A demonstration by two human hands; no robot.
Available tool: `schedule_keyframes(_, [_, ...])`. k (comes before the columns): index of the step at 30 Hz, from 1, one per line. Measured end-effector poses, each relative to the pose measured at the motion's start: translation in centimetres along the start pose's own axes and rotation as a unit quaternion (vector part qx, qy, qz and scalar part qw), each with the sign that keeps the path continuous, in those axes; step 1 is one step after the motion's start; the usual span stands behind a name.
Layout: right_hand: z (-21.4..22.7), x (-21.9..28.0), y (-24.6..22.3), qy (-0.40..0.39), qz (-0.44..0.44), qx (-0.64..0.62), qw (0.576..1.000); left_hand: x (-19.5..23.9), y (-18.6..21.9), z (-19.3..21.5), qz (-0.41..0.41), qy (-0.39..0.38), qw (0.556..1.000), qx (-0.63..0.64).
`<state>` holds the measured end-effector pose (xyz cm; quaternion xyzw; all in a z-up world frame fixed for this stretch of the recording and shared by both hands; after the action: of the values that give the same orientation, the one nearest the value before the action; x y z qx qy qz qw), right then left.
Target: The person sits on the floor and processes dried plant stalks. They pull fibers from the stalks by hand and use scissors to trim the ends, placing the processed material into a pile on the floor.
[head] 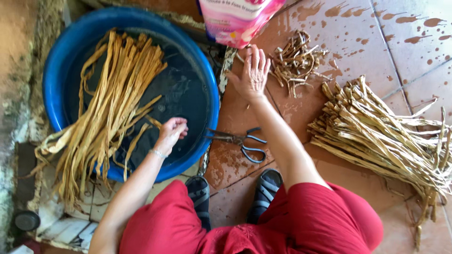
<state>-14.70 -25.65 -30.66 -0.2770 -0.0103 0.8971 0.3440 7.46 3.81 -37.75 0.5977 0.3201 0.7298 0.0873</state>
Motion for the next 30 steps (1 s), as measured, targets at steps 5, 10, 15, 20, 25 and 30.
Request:
schedule_keyframes(5, [-0.1,-3.4,0.7,-0.039,-0.115,0.010,0.993,2.0,0.3,0.4,0.022,0.005,1.000,-0.013])
schedule_keyframes(10, [-2.6,-1.9,4.0,-0.006,-0.047,-0.008,0.999,3.0,0.6,0.4,0.037,0.021,0.999,-0.028])
schedule_keyframes(15, [-4.7,-1.1,7.2,-0.018,0.014,0.111,0.994,3.3,1.2,0.0,0.023,0.017,0.999,-0.038])
schedule_keyframes(20, [-1.2,3.2,13.9,0.019,-0.067,0.167,0.984,4.2,1.2,0.6,0.031,0.024,0.997,-0.061])
schedule_keyframes(25, [1.2,4.0,15.0,0.115,-0.088,0.170,0.975,4.0,1.8,0.8,0.016,0.026,0.997,-0.066])
schedule_keyframes(30, [-2.1,0.3,11.4,0.084,-0.050,0.002,0.995,3.6,1.8,-0.2,0.017,0.015,0.999,-0.049])
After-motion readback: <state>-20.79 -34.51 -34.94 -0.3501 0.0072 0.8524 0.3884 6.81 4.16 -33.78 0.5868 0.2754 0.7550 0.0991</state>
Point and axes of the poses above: each hand's wrist, its own x-axis away from the middle knuckle, its own z-axis out of the back of the hand, y = z × x, the point moved 4 cm from there along -x, towards the middle knuckle, and after that the axes turned 13 degrees about z, right-handed, at the moved point
